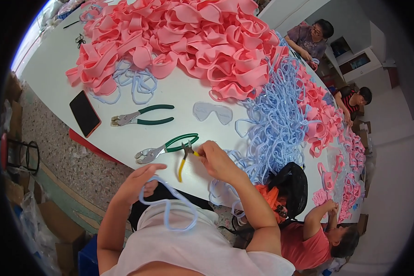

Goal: The recorder is attaching pink rubber padding to the frame of safety goggles.

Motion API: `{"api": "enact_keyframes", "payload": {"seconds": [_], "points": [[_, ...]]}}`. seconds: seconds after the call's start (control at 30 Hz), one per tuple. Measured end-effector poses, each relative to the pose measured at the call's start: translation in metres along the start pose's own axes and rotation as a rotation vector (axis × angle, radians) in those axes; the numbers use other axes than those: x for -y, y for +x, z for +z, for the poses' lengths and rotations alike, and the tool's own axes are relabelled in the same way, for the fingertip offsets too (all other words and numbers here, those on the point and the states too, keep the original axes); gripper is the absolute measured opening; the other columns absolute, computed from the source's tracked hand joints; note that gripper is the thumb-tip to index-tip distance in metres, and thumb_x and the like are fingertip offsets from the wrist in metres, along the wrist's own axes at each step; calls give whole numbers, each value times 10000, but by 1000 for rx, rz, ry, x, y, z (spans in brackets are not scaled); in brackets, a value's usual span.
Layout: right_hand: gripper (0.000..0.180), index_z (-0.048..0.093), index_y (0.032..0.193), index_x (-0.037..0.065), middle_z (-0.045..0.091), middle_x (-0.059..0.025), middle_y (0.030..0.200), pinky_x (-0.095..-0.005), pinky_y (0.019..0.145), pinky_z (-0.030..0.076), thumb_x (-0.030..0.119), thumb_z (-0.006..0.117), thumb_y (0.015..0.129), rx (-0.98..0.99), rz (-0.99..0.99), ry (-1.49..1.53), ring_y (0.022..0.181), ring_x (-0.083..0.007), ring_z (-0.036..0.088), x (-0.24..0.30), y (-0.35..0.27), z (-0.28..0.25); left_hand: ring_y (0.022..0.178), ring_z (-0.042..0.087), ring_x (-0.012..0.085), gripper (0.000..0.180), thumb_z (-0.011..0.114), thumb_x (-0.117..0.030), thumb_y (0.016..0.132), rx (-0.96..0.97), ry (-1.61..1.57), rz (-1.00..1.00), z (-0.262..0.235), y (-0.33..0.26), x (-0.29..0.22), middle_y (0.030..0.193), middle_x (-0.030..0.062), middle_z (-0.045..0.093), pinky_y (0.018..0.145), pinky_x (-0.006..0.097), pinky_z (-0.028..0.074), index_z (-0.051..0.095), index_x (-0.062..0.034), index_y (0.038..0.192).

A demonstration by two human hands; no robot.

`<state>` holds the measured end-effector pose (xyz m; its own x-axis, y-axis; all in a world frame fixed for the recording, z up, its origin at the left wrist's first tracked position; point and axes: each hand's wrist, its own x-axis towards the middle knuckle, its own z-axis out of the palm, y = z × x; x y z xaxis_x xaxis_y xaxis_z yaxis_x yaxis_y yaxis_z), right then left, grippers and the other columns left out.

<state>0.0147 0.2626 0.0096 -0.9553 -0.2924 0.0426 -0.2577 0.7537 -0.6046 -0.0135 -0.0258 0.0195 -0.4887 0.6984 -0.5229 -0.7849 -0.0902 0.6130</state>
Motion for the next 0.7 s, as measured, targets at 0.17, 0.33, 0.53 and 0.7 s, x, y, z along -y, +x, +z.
{"api": "enact_keyframes", "payload": {"seconds": [0.17, 0.33, 0.53, 0.7], "points": [[167, 502, 979, -8, 554, -136, 883, -341, 707, 470, 2, 615, 857, -110, 14, 150, 796, -260, 574, 25, 23, -12, 509, 283, 30, 343, 416, -327, 1034, 134, 313, 19, 27, 24, -4, 626, -68, 339, 445, 204, 246, 564, -39, 1147], [172, 545, 1005, 7, 595, -57, 937, -249, 733, 464, 11, 642, 862, -71, 172, 494, 850, -120, 567, 34, 20, -23, 489, 263, 22, 329, 420, -356, 1033, 219, 206, 58, 22, 23, -5, 603, -87, 312, 444, 196, 225, 552, -58, 988], [660, 424, 1373, 1, 403, -215, 1417, -401, 961, 424, 320, 682, 855, 291, -16, 1880, 1294, -297, 425, 38, 29, 0, 494, 251, 8, 334, 431, -371, 1029, 412, 86, 3, 20, 12, -11, 605, -104, 285, 450, 190, 187, 557, -63, 990], [843, 311, 1439, -18, 347, -235, 1469, -397, 1026, 356, 332, 674, 763, 653, -84, 1889, 1355, -310, 360, 49, 37, 15, 501, 252, 11, 313, 445, -361, 1024, 452, 54, -19, 19, 6, -13, 621, -102, 295, 449, 190, 199, 561, -70, 1020]]}}
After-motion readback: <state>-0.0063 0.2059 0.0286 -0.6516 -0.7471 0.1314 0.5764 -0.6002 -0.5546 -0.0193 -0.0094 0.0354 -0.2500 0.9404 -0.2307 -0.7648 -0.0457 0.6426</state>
